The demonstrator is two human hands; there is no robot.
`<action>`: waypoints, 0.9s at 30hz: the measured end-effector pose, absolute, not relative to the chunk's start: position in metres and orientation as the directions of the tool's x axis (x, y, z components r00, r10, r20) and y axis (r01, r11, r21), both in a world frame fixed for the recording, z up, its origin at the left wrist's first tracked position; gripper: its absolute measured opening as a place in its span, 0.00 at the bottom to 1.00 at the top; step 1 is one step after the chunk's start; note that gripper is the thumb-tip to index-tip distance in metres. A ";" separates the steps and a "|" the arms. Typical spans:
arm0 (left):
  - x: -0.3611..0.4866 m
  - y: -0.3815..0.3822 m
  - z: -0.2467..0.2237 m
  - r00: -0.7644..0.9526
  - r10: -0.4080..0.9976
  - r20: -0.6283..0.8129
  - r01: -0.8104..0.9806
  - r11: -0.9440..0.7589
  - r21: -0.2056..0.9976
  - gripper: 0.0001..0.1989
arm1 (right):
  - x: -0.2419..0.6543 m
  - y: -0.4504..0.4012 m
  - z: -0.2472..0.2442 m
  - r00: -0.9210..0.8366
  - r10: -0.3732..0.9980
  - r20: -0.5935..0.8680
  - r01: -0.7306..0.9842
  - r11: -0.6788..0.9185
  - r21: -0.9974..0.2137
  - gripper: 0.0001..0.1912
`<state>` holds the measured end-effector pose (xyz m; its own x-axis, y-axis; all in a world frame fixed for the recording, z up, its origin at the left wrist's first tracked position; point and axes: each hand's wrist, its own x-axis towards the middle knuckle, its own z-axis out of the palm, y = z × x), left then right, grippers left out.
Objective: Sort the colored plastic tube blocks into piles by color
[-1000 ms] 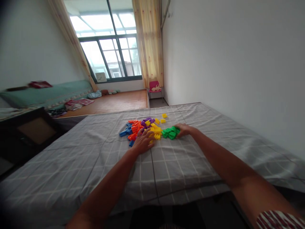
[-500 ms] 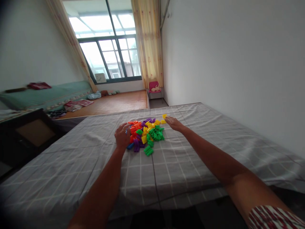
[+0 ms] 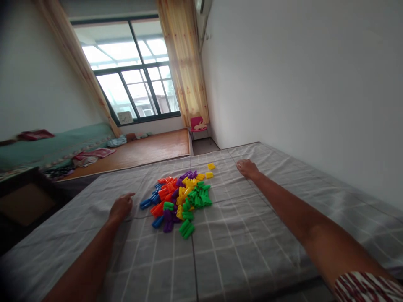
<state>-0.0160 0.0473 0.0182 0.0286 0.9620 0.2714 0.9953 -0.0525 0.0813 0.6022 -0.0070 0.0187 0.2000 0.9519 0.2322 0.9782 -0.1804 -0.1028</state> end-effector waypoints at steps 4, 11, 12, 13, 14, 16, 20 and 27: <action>-0.015 0.075 0.015 0.055 0.972 0.229 0.998 -0.058 0.003 0.24 | 0.599 0.031 0.007 0.264 0.949 0.170 0.962 -0.247 -0.114 0.32; -0.006 0.097 0.004 -0.062 0.995 0.084 0.997 0.065 -0.031 0.30 | 0.603 0.063 -0.019 0.313 0.949 -0.024 0.937 -0.313 -0.155 0.37; -0.006 0.099 0.004 -0.083 0.994 0.076 0.996 0.085 -0.027 0.31 | 0.605 0.067 -0.020 0.311 0.950 -0.027 0.937 -0.311 -0.157 0.37; -0.006 0.101 0.004 -0.094 0.993 0.066 0.995 0.096 -0.023 0.31 | 0.606 0.072 -0.020 0.308 0.951 -0.029 0.938 -0.308 -0.157 0.37; -0.006 0.103 0.003 -0.098 0.994 0.057 0.995 0.099 -0.019 0.31 | 0.607 0.076 -0.020 0.304 0.952 -0.032 0.939 -0.306 -0.156 0.37; -0.007 0.108 0.003 -0.098 0.994 0.049 0.995 0.098 -0.012 0.31 | 0.608 0.087 -0.020 0.301 0.953 -0.036 0.941 -0.303 -0.153 0.38; -0.010 0.118 0.000 -0.105 0.994 0.029 0.994 0.105 0.003 0.32 | 0.608 0.105 -0.022 0.310 0.950 -0.037 0.938 -0.312 -0.150 0.40; -0.014 0.125 -0.003 -0.103 0.993 0.051 0.995 0.102 0.017 0.33 | 0.610 0.117 -0.028 0.300 0.954 -0.010 0.945 -0.299 -0.130 0.40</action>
<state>-0.0139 0.1251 -0.0029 -0.1028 0.9934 0.0514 0.9946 0.1020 0.0171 0.6102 0.1172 -0.0280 0.3001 0.9539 -0.0103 0.9455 -0.2989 -0.1296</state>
